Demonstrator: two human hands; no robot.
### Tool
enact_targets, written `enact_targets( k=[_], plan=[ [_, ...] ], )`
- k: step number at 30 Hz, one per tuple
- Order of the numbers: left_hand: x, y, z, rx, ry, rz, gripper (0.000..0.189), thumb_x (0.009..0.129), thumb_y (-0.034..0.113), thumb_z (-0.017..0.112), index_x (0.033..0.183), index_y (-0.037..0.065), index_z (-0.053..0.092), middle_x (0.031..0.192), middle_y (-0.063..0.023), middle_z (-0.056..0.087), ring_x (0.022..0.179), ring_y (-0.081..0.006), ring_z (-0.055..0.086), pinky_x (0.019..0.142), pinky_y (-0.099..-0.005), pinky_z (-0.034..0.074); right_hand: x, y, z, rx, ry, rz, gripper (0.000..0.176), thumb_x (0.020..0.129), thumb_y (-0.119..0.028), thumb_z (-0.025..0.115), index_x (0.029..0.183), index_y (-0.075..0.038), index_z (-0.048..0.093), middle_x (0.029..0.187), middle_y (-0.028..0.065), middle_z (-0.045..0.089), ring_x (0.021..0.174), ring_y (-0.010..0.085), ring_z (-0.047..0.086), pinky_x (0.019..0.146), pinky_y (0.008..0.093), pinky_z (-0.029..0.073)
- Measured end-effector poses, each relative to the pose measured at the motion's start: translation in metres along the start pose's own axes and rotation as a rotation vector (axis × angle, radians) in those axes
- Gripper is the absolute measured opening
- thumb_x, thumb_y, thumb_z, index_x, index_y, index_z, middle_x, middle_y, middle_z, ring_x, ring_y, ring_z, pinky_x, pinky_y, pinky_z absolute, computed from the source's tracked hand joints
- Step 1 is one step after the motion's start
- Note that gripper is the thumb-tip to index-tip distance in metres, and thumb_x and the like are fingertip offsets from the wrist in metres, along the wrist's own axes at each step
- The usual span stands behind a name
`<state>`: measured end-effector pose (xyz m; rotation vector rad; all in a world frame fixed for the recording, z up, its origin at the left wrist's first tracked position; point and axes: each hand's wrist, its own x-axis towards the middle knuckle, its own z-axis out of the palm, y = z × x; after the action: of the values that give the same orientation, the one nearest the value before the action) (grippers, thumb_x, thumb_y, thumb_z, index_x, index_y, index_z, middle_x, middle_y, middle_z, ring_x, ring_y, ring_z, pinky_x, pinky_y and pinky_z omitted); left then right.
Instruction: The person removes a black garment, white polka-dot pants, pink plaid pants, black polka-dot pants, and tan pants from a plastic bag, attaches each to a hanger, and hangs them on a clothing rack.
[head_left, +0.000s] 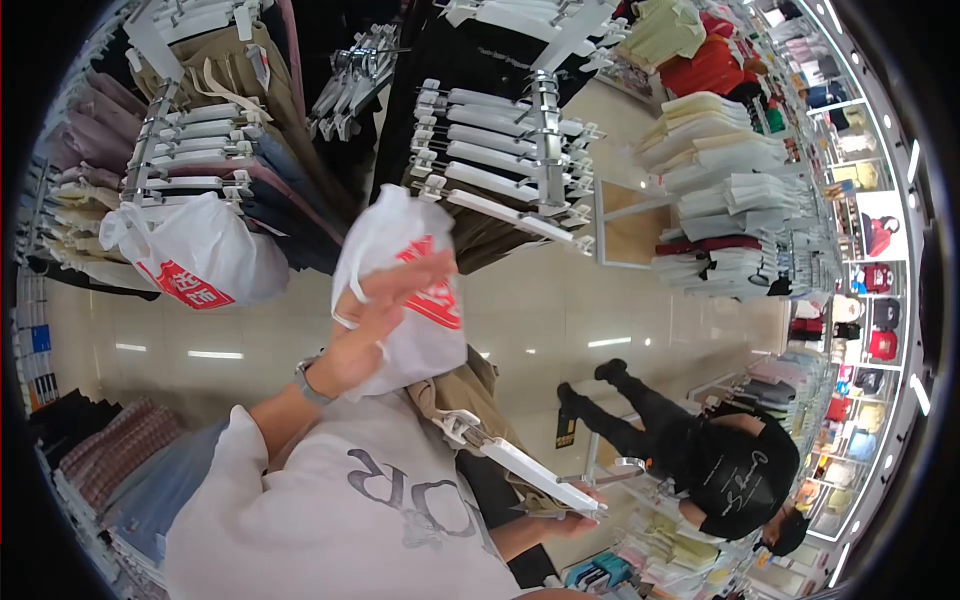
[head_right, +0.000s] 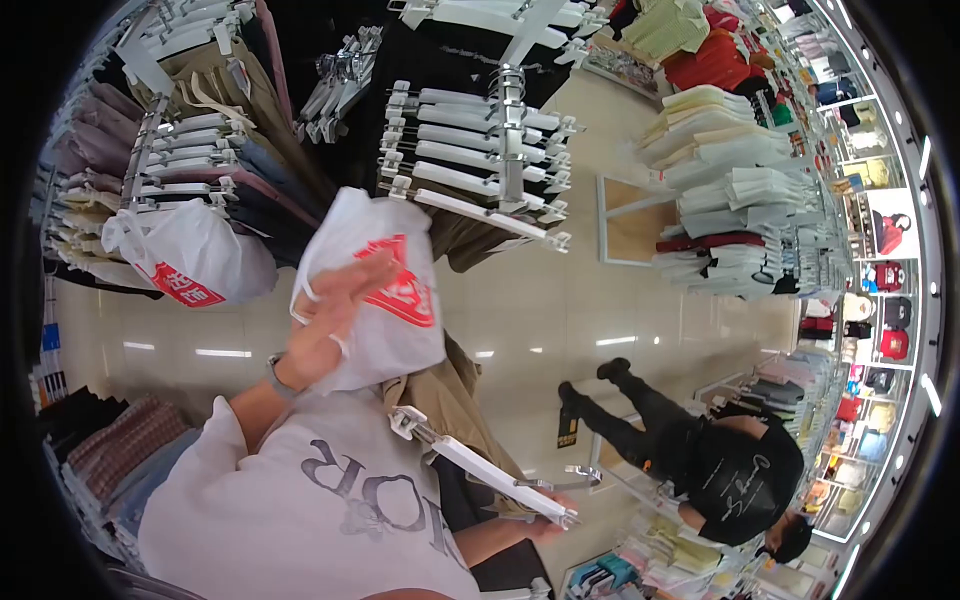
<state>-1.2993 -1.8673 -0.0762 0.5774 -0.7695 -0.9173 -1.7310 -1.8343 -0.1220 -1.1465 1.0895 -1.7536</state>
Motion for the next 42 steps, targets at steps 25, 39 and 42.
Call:
enact_targets(
  k=[25,39,42],
  plan=[
    [0.005,-0.044,0.028,1.603,0.432,0.106,0.022,0.100,0.016,0.054,0.113,-0.002,0.058,0.091,-0.0116,0.065,0.080,-0.0200,0.064,0.067,-0.0333,0.052,0.241,0.133,-0.007,0.222,-0.400,0.308,0.057,0.080,-0.057,0.065,0.100,-0.005,0.051,0.082,0.0147,0.061,0.077,0.0267,0.062,0.067,0.0379,0.054],
    [-0.086,0.050,0.102,0.620,1.222,0.629,0.026,0.103,0.028,0.052,0.108,0.003,0.050,0.079,-0.0024,0.048,0.057,-0.0088,0.041,0.052,-0.0234,0.032,0.276,0.181,0.281,0.217,-1.050,0.438,0.048,0.078,-0.034,0.080,0.106,0.003,0.066,0.101,0.0129,0.069,0.093,0.0198,0.063,0.079,0.0312,0.049],
    [-0.114,0.040,0.096,0.632,1.342,0.575,0.025,0.103,0.028,0.052,0.109,0.004,0.052,0.080,-0.0027,0.050,0.058,-0.0089,0.043,0.052,-0.0232,0.033,0.266,0.213,0.277,0.135,-1.068,0.312,0.043,0.077,-0.032,0.079,0.101,0.002,0.070,0.095,0.0084,0.071,0.085,0.0127,0.062,0.075,0.0273,0.048]
  ],
)
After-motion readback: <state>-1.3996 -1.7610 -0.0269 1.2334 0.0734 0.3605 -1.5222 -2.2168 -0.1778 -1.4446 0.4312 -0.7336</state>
